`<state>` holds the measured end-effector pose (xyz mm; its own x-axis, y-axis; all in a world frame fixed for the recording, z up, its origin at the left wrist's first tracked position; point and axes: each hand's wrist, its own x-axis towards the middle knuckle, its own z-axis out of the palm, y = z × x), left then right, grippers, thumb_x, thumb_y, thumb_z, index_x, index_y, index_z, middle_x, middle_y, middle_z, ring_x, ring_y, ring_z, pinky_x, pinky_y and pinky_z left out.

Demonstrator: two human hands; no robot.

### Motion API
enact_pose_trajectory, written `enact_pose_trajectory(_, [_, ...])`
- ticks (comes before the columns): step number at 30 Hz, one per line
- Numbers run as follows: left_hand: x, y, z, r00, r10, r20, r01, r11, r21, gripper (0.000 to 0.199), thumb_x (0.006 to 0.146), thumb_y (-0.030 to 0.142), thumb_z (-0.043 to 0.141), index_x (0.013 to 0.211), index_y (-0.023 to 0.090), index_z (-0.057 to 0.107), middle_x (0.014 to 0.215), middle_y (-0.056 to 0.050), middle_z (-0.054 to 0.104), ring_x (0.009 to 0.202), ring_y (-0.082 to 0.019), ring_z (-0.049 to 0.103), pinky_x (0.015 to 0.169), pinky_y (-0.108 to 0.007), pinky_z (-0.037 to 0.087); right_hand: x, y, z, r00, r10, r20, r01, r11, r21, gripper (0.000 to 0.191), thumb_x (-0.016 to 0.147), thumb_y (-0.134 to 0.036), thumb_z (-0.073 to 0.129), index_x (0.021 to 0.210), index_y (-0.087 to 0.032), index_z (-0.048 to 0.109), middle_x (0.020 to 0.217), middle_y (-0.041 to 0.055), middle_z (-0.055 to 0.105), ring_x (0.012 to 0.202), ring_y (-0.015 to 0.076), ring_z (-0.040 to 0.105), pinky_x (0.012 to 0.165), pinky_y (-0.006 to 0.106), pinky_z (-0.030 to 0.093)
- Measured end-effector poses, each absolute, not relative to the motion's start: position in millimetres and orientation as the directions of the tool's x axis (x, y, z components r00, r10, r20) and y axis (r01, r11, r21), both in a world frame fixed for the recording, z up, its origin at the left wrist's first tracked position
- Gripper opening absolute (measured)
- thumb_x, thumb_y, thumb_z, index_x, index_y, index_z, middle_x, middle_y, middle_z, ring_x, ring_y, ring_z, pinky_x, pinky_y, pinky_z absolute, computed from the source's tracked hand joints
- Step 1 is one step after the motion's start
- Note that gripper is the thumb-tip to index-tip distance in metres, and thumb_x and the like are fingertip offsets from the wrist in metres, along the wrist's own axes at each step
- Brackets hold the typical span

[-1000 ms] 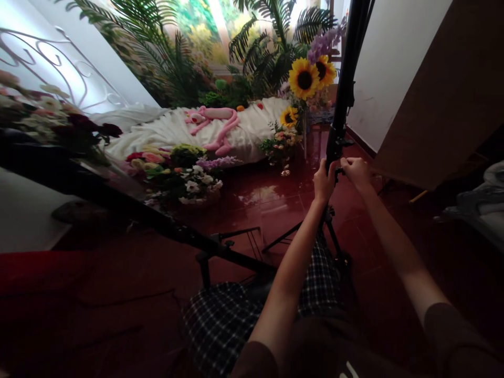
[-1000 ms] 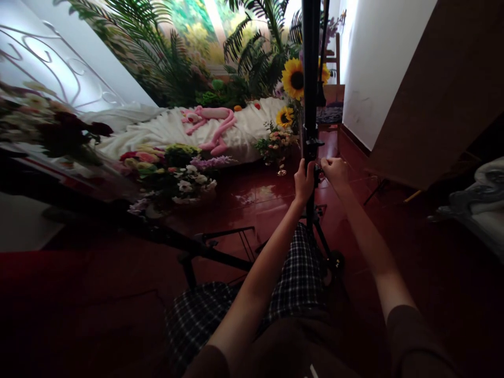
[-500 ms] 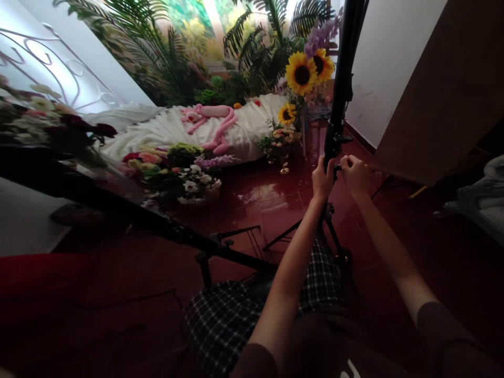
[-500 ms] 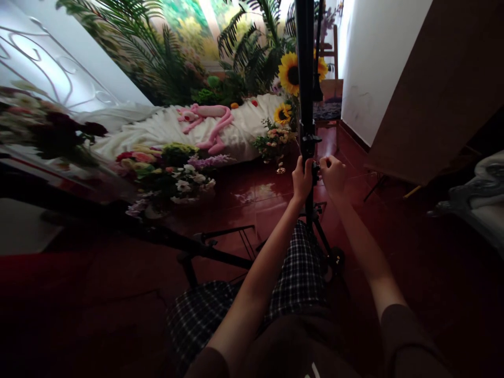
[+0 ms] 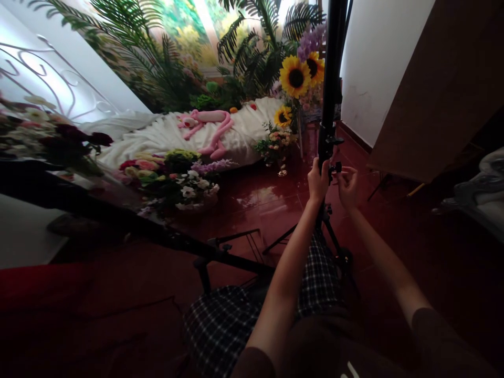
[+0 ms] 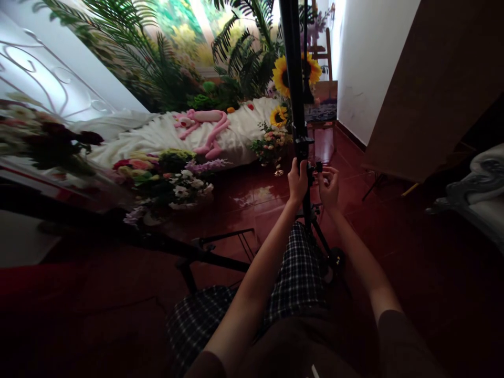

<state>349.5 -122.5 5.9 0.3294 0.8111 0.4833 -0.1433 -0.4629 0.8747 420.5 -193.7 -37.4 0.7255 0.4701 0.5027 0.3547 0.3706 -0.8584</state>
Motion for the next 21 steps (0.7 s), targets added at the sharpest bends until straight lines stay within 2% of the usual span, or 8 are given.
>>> enact_pose_trajectory(3, [345,-121,4,0.365,0.78,0.509,-0.154,-0.488,0.859,0.048,0.093,0.066,0.042,0.1,0.021,0.06,0.077,-0.002,0.066,0.068,-0.013,0.063,0.066,-0.025,0.046,417,-189,-53,0.643,0.594,0.484,0.319,0.367,-0.874,0.051,0.079,-0.052,0.068,0.117,-0.026,0.047,0.116,0.0072,0.065,0.104,0.0189,0.066,0.087,0.033,0.056])
enact_pose_trajectory(5, [341,-118,2,0.412,0.743,0.528,-0.156,-0.513,0.844,0.048,0.094,0.064,0.043,0.104,0.02,0.059,0.084,-0.005,0.067,0.076,-0.014,0.065,0.073,-0.026,0.05,413,-183,-59,0.597,0.66,0.456,0.296,0.347,-0.89,0.056,0.076,-0.053,0.07,0.12,-0.026,0.047,0.118,0.0082,0.064,0.103,0.02,0.066,0.088,0.035,0.055])
enact_pose_trajectory(11, [330,-107,8,0.466,0.632,0.619,-0.133,-0.642,0.755,0.043,0.094,0.057,0.049,0.111,0.018,0.059,0.108,-0.013,0.068,0.1,-0.02,0.067,0.089,-0.033,0.052,407,-174,-63,0.608,0.677,0.416,0.274,0.313,-0.909,0.06,0.073,-0.051,0.074,0.122,-0.027,0.049,0.111,0.0061,0.065,0.096,0.0212,0.067,0.082,0.036,0.056])
enact_pose_trajectory(15, [332,-104,12,0.471,0.634,0.613,-0.057,-0.671,0.739,0.039,0.094,0.053,0.052,0.112,0.019,0.058,0.097,-0.01,0.07,0.089,-0.019,0.068,0.079,-0.03,0.052,408,-175,-61,0.622,0.68,0.387,0.246,0.299,-0.922,0.056,0.073,-0.049,0.072,0.118,-0.026,0.048,0.106,0.0047,0.066,0.093,0.0209,0.066,0.081,0.036,0.055])
enact_pose_trajectory(21, [343,-106,20,0.369,0.656,0.659,-0.048,-0.694,0.718,0.031,0.096,0.049,0.052,0.114,0.024,0.056,0.084,-0.005,0.069,0.073,-0.016,0.066,0.068,-0.028,0.049,406,-174,-60,0.625,0.681,0.381,0.239,0.298,-0.924,0.057,0.072,-0.049,0.075,0.117,-0.028,0.045,0.1,0.0021,0.065,0.088,0.0185,0.066,0.081,0.035,0.056])
